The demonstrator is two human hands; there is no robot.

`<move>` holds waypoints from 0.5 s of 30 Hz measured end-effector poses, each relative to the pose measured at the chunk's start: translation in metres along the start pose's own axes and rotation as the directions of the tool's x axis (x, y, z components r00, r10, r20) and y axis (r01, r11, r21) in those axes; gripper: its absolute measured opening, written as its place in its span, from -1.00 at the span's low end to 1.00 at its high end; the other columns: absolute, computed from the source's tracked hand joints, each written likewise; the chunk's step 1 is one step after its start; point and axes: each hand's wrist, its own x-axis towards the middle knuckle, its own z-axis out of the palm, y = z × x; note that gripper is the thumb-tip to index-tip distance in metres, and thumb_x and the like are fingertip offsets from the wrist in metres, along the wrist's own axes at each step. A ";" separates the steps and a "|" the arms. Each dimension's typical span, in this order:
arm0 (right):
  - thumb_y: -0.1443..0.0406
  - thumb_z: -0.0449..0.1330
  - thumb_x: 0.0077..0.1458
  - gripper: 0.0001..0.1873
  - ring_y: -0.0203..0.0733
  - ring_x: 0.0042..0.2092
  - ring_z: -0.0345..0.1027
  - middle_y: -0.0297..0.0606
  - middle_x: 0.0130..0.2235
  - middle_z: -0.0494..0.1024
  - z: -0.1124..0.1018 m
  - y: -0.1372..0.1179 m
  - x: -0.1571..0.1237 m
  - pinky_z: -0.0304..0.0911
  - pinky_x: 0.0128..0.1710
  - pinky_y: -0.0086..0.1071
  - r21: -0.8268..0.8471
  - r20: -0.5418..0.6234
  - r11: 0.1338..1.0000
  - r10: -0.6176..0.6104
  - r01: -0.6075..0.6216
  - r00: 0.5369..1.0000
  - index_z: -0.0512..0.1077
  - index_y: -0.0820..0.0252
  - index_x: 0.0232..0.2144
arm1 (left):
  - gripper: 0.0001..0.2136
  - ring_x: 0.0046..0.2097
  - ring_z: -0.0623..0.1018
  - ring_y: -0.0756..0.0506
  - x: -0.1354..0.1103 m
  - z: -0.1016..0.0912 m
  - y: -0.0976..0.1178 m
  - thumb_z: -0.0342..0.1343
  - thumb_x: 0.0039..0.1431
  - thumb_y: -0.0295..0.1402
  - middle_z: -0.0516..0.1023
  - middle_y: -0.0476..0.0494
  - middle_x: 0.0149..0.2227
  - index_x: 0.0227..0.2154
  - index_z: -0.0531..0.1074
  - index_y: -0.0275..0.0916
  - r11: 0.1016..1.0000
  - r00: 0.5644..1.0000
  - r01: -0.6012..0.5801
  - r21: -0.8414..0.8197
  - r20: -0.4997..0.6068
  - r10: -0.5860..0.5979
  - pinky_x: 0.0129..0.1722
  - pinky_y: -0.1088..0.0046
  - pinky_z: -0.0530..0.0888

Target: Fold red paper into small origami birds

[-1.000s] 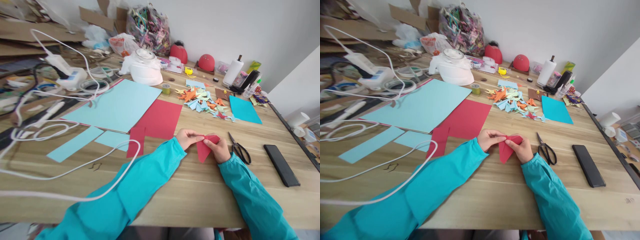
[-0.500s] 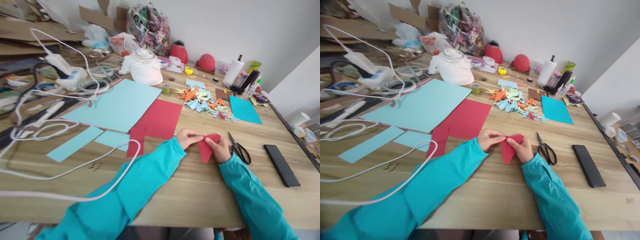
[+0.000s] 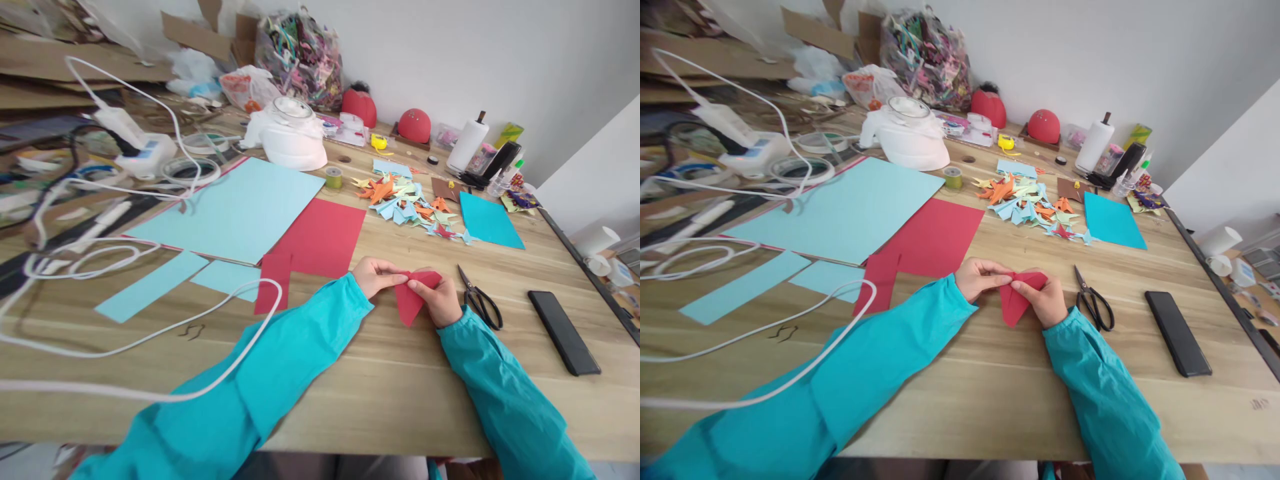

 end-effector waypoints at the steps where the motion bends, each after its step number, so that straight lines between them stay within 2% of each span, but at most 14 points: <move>1: 0.16 0.34 -0.18 -0.77 -0.20 -0.35 0.37 -0.29 -0.41 0.52 0.000 0.001 0.000 0.30 -0.31 -0.33 -0.006 -0.001 1.000 -0.004 0.004 1.000 0.48 0.17 -0.48 | -0.62 -0.30 0.58 -0.14 0.000 0.001 0.000 0.40 -0.47 -0.19 0.62 -0.15 -0.43 -0.50 0.57 -0.30 1.000 1.000 0.000 -0.001 -0.005 0.000 -0.14 0.31 0.49; 12: 0.18 0.32 -0.14 -0.82 -0.21 -0.35 0.38 -0.30 -0.42 0.54 0.000 0.000 -0.001 0.30 -0.31 -0.33 -0.006 -0.003 1.000 0.002 -0.002 1.000 0.49 0.17 -0.48 | -0.64 -0.33 0.58 -0.12 0.000 0.001 0.000 0.41 -0.47 -0.20 0.62 -0.14 -0.44 -0.51 0.57 -0.30 1.000 1.000 0.005 0.006 -0.014 -0.005 -0.16 0.33 0.50; 15: 0.18 0.32 -0.13 -0.83 -0.23 -0.39 0.37 -0.32 -0.44 0.54 0.001 0.000 -0.001 0.29 -0.36 -0.36 0.019 -0.006 0.999 0.034 -0.034 0.999 0.50 0.17 -0.49 | -0.65 -0.37 0.58 -0.11 0.001 0.000 -0.002 0.41 -0.44 -0.21 0.61 -0.14 -0.46 -0.51 0.57 -0.30 0.998 0.999 0.032 -0.061 0.022 -0.031 -0.20 0.33 0.51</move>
